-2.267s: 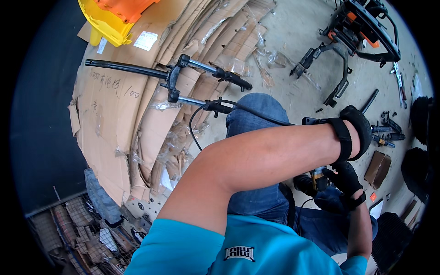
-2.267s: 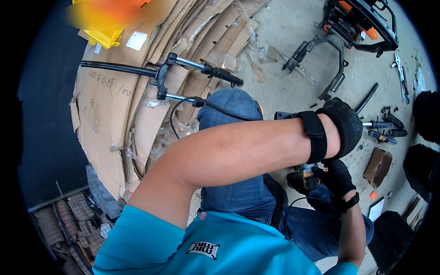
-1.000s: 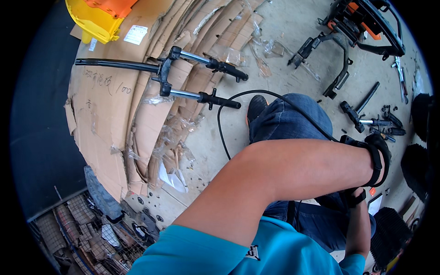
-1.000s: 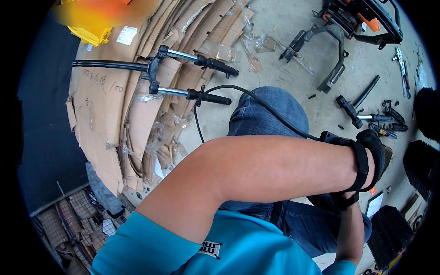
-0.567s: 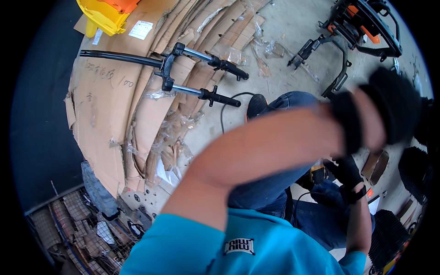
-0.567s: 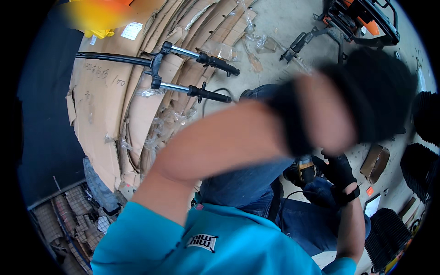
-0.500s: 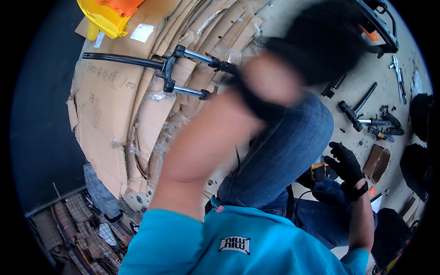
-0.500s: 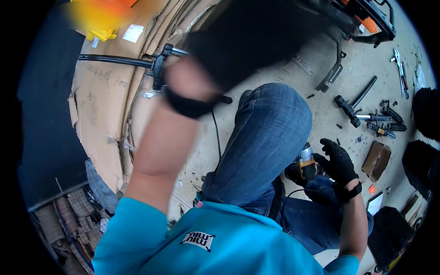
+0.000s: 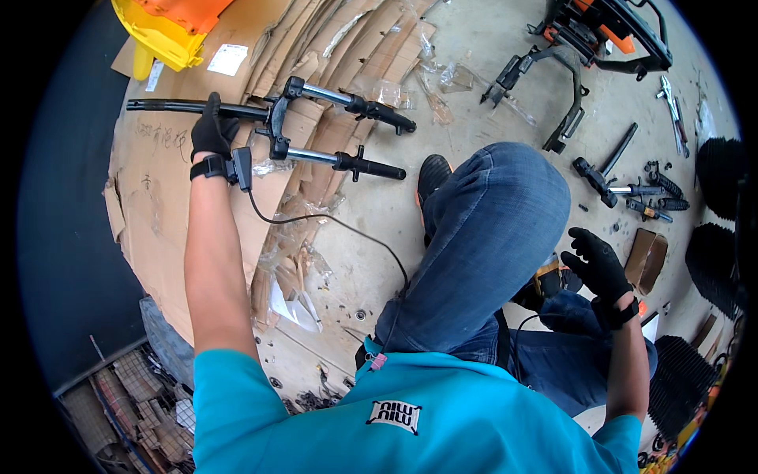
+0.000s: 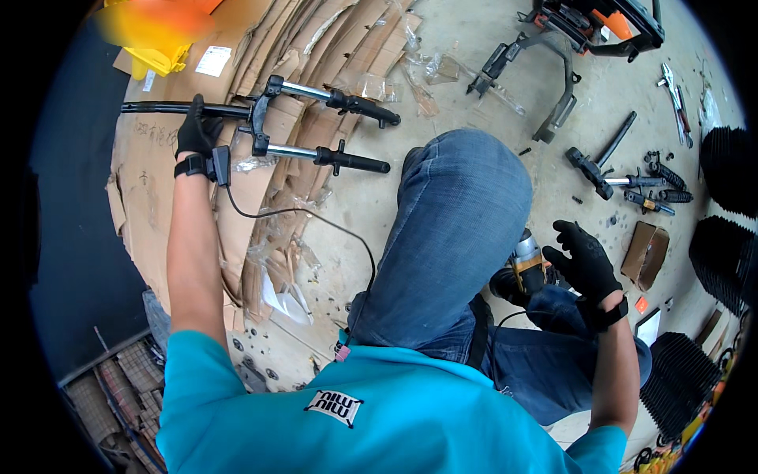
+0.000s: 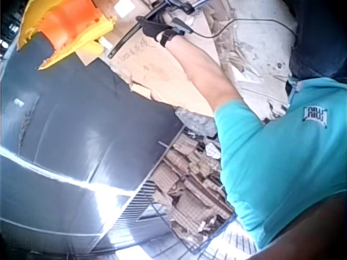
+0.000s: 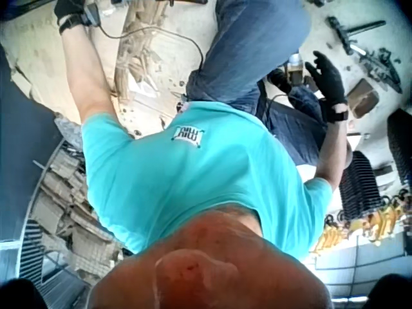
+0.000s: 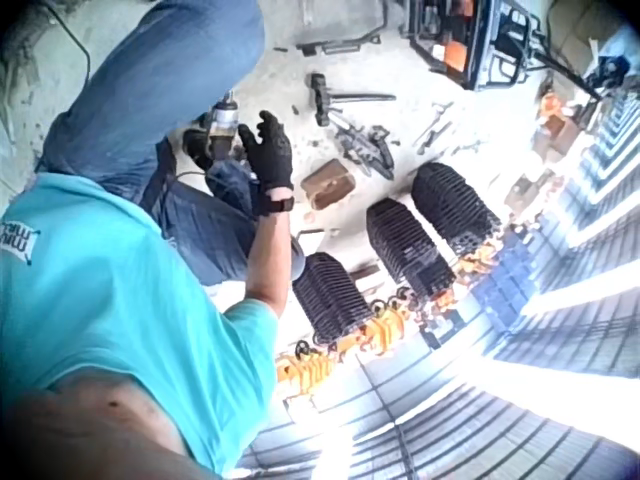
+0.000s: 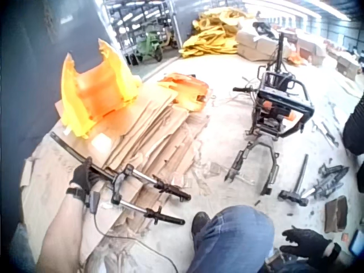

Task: The person assembles a motorcycle front fork by sliding a stanchion tube into the lower leg and securing it using a power drill.

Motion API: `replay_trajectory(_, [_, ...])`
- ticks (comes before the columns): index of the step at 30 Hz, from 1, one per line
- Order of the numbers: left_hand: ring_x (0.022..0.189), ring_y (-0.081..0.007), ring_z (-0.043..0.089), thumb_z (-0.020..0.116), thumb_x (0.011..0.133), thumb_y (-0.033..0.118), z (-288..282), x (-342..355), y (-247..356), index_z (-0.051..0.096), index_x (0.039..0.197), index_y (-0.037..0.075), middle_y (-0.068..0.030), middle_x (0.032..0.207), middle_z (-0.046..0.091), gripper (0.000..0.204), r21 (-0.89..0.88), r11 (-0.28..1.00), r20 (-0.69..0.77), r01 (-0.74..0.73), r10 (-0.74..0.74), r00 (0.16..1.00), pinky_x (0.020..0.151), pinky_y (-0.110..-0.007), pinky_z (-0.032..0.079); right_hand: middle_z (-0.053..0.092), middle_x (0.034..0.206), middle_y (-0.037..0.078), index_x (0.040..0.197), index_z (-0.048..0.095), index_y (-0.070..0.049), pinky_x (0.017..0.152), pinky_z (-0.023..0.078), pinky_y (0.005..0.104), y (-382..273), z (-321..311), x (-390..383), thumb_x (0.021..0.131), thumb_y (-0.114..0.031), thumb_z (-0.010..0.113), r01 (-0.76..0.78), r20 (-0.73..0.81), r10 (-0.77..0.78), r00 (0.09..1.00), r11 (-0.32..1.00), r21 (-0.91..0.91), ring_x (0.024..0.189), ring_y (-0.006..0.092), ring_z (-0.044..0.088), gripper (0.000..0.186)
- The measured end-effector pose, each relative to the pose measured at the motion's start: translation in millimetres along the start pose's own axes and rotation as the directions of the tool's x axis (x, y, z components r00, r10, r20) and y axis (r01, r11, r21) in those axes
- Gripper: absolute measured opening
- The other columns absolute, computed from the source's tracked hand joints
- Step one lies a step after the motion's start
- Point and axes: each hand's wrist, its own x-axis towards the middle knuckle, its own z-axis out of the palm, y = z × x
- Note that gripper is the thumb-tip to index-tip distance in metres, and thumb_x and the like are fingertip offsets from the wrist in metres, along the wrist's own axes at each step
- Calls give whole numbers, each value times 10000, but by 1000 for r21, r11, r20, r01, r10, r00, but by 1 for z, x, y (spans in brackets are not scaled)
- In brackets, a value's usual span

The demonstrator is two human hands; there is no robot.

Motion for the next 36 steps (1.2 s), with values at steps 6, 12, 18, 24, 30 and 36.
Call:
replay_trajectory(6, [815,-193,630,742,870,268,-23,78,15,586,1153,-47,-98,904,663,452,206,941,-105,-270,296,949,694,-317,533,669,966,152,1230,558,-59,749,543,371,0,0,-7,846,-207,751,-82,-8,82,997,996,19,848,275,665,454])
replay_trajectory(12, [1005,-229,658,577,940,31,-93,127,44,523,1275,-32,-133,1027,675,344,-6,908,242,-418,407,881,903,-307,530,669,956,155,1235,567,-54,742,545,366,-8,-6,10,848,-226,749,-17,34,17,999,1000,-14,839,274,665,461])
replay_trajectory(18, [1105,-218,631,514,1019,177,-4,-81,96,524,1284,-44,-149,1198,650,346,-211,860,489,-465,505,711,962,-304,506,670,953,164,1239,568,-56,730,541,373,-10,-12,16,855,-247,740,-40,19,41,999,999,-36,838,281,670,462])
replay_trajectory(24, [986,-139,637,626,931,83,49,-183,125,548,1276,-33,-79,1075,692,372,-237,687,576,-687,668,470,925,-273,479,677,935,168,1239,575,-46,722,545,371,-16,-8,23,834,-259,761,144,-39,-147,988,988,-62,817,283,673,494])
replay_trajectory(30, [1006,-128,614,623,905,40,70,-214,126,527,1308,-19,-66,1058,672,419,-233,753,623,-615,601,500,918,-285,488,685,946,174,1224,586,-56,740,551,383,-16,-13,10,825,-321,764,174,-80,-185,980,977,-119,847,302,683,510])
replay_trajectory(36, [1015,-127,599,674,878,66,72,-223,138,486,1328,-27,-73,1108,646,497,-256,761,651,-596,591,476,919,-291,487,688,963,164,1209,585,-84,728,549,396,-24,-15,1,831,-371,755,88,-61,-95,994,989,-118,839,322,676,504])
